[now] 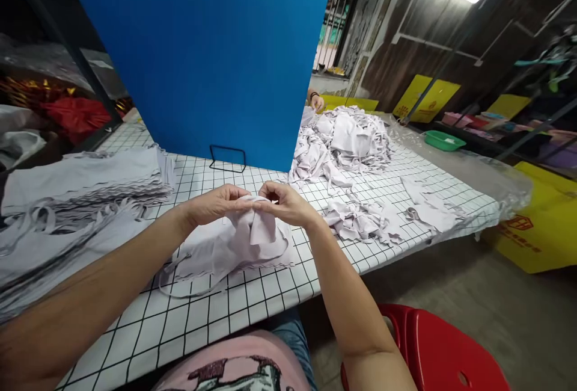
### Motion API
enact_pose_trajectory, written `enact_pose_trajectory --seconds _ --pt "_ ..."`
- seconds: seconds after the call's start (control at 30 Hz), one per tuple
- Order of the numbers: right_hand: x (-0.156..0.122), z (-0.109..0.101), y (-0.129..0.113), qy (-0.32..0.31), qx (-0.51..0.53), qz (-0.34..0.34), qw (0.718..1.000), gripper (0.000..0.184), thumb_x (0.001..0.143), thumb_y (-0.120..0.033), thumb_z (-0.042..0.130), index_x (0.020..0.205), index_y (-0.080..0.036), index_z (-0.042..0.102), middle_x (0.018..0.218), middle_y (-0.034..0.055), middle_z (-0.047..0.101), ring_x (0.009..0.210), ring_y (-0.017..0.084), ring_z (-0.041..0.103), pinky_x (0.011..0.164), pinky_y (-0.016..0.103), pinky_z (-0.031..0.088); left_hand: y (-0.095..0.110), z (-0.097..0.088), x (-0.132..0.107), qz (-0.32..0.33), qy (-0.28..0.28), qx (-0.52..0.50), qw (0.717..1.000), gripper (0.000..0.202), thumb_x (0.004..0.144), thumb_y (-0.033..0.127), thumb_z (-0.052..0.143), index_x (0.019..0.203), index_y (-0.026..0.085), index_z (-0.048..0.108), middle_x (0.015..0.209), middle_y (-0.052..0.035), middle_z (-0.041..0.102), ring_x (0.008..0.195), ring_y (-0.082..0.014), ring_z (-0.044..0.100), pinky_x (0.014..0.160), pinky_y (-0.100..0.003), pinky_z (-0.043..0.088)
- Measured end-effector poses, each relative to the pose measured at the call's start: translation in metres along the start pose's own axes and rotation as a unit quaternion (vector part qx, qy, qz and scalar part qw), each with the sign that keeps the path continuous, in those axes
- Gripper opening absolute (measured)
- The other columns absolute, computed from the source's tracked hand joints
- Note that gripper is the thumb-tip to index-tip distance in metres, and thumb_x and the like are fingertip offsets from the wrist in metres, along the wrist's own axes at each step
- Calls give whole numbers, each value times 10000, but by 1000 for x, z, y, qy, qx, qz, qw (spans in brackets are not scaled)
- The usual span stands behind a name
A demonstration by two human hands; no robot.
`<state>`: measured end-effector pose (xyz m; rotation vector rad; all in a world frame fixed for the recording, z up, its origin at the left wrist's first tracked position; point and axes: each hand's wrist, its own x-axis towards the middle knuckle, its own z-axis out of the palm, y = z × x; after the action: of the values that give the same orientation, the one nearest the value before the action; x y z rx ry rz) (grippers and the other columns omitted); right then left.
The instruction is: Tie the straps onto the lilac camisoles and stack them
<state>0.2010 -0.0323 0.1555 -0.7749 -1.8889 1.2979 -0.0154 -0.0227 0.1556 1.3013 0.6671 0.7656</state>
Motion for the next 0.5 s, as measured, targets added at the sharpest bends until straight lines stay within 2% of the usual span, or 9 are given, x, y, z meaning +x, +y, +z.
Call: enact_pose_trajectory --seconds 0.03,0.1,0.23,0.3,0.4,0.5 --pt "-3 2 -1 7 31 8 999 292 851 -466 671 858 -202 548 732 -34 468 593 80 389 501 211 310 5 3 -3 -16 -42 25 999 217 705 344 799 702 147 708 648 -56 646 540 -154 576 486 -241 433" --pt "-8 8 -3 8 88 28 996 318 884 -527 597 940 -217 556 732 -39 459 576 80 377 477 201 277 17 7 -11 -20 -89 59 994 268 750 402 763 757 136 729 690 -76 664 558 -153 579 500 -244 440" --pt "-17 22 -3 -69 106 47 991 370 875 -559 594 970 -202 591 700 -45 416 568 79 330 492 207 232 43 17 -32 -3 -106 105 989 283 777 409 736 820 130 753 711 -97 679 562 -165 595 477 -236 437" --pt "-20 30 -7 -94 93 15 991 355 868 -539 617 895 -186 600 684 -46 391 582 83 320 527 218 263 53 22 -45 7 -105 136 985 272 788 404 726 812 134 753 711 -92 678 563 -164 599 479 -231 442" --pt "-26 41 -20 -90 76 -58 991 340 854 -484 662 752 -171 575 729 -27 428 665 96 398 636 237 352 65 26 -63 27 -85 154 984 259 779 402 735 785 143 747 672 -66 653 538 -142 569 487 -223 440" --pt "-33 50 -36 -66 103 -97 988 326 864 -480 653 775 -176 575 801 -7 495 730 110 459 689 247 387 69 26 -77 37 -54 171 983 261 755 407 755 790 148 741 701 -65 651 581 -145 570 523 -227 455"
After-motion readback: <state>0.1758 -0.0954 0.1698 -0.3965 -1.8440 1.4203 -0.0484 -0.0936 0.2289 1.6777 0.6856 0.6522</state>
